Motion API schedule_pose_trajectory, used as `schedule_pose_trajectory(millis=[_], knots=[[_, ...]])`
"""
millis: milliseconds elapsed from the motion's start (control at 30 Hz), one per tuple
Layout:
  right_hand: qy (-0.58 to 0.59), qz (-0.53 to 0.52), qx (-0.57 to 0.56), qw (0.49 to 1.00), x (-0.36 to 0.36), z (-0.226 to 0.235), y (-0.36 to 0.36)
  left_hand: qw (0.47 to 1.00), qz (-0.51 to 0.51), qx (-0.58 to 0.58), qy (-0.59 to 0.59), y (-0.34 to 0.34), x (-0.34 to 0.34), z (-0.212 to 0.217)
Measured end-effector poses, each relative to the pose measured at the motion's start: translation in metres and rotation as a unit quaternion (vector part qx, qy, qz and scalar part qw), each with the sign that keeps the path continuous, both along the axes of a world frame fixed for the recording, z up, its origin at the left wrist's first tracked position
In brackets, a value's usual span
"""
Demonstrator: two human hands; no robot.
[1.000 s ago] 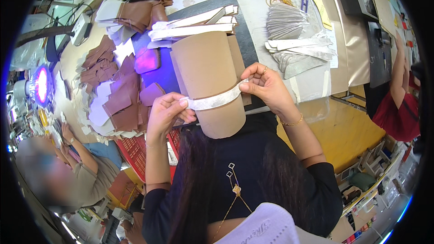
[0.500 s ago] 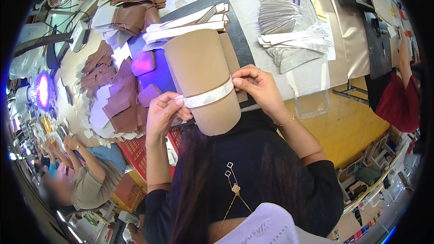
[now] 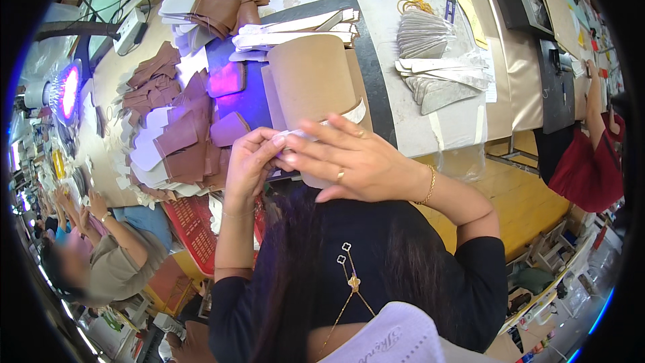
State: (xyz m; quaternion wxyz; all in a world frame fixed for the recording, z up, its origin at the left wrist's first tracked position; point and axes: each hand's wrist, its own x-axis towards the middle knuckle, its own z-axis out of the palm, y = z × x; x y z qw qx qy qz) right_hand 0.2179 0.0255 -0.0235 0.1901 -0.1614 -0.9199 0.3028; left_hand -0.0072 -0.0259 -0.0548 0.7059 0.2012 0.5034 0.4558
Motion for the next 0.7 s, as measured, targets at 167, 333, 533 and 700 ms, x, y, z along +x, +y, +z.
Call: schedule_pose_trajectory(millis=[167,333,533,700], knots=[[0.154,-0.119,-0.095,0.976,0.018,-0.043,-0.015,0.999,-0.035,-0.002,-0.020,0.006,-0.004,-0.007],[0.195,-0.239,-0.322,0.895,0.021,-0.067,-0.028,0.998,-0.054,0.005,-0.034,0.009,-0.008,-0.012],[0.126,-0.317,-0.438,0.831,0.056,-0.057,-0.006,0.994,-0.100,0.051,0.014,0.023,-0.005,0.016],[-0.039,-0.482,0.126,0.866,0.109,-0.051,0.052,0.976,-0.168,0.133,0.031,0.052,0.007,0.061]])
